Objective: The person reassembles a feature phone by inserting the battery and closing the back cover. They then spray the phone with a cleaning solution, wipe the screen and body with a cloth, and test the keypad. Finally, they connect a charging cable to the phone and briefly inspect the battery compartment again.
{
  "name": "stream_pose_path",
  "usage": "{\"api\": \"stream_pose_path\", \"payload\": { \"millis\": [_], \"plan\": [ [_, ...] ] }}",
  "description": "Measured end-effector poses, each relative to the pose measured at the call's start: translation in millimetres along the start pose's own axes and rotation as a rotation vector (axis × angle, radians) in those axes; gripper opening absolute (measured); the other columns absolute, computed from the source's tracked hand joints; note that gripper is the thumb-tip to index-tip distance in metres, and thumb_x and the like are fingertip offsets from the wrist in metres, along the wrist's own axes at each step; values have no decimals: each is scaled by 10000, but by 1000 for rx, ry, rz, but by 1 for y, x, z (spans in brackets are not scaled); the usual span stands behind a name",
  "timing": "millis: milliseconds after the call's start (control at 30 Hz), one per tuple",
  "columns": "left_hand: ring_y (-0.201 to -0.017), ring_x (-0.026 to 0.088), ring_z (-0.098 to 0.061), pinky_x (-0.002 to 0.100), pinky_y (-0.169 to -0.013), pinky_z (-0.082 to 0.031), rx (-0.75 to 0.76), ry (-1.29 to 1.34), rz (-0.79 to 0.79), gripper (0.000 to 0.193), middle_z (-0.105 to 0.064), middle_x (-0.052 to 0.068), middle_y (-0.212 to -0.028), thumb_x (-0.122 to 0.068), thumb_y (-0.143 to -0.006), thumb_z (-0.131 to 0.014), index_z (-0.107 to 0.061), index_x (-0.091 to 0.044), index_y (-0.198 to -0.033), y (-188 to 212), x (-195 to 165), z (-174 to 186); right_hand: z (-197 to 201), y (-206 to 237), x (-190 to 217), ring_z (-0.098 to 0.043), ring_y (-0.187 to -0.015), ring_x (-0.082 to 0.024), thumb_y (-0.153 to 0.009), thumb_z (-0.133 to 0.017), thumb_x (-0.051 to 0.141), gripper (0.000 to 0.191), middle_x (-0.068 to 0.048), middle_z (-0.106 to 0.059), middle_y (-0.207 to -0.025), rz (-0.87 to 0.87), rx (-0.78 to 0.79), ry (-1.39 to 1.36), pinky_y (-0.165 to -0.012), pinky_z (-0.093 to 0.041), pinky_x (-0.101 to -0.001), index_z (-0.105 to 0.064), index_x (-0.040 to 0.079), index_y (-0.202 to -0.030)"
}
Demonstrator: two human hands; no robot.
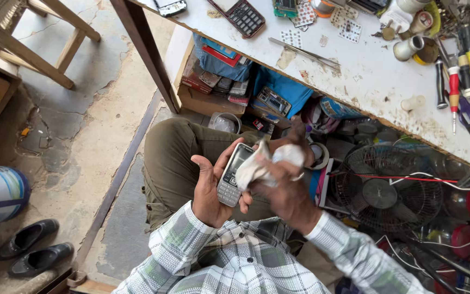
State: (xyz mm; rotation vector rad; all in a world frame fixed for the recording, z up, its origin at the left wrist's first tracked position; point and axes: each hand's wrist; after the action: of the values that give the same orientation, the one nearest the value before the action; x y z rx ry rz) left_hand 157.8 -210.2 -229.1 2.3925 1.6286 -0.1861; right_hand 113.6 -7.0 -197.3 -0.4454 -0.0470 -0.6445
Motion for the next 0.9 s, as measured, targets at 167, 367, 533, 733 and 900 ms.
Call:
{"api": "stream_pose_path", "payload": {
  "millis": [167,367,533,733,900],
  "plan": [
    [-740,244,-734,365,-581,-628,30,-128,-42,1084,-633,173,-1289,-840,-901,-275,-190,-126,-1712,3,9,-3,-5,-3,-1,-421,-1239,-248,-951,-744,182,254,-27,-466,-1522,-64,-54,163,-1049,-364,-397,-834,231,-1183],
    [-704,237,-734,355,-546,-629,-2,-23,-64,1046,-639,149,-1325,-815,-891,-260,-173,-147,-1691,0,9,-10,-5,2,3,-515,-1294,-208,-936,-745,183,495,14,-493,-1483,-305,-41,-270,-1127,-438,-346,-583,-91,-1314],
    [-712,243,-732,362,-555,-633,-7,-131,-46,1064,-637,134,-1300,-820,-870,-269,-151,-151,-1689,-2,13,-13,-2,-4,-3,-433,-1208,-235,-963,-720,208,230,42,-476,-1523,-80,-59,142,-1046,-376,-384,-811,257,-1169],
    [-727,241,-731,364,-572,-634,42,-77,-66,1093,-642,179,-1205,-842,-889,-275,-159,-132,-1711,-3,17,-18,21,0,-13,-440,-1237,-229,-938,-695,144,263,37,-466,-1504,-111,-22,159,-1131,-365,-425,-808,269,-1140],
    [-696,235,-729,348,-540,-628,21,-116,-4,1104,-665,159,-1198,-859,-840,-275,-166,-152,-1681,-2,22,-19,21,0,-3,-442,-1279,-252,-926,-709,141,225,0,-489,-1519,-139,-19,159,-1129,-371,-411,-804,244,-1103]
  ]
}}
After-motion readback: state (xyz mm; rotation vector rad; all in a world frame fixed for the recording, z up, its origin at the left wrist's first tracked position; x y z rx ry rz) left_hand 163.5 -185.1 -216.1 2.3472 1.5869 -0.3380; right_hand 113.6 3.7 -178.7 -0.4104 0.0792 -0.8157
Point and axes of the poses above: each hand's wrist, its own y-axis away from the middle knuckle, its own z-axis out of the back of the hand, x = y × z
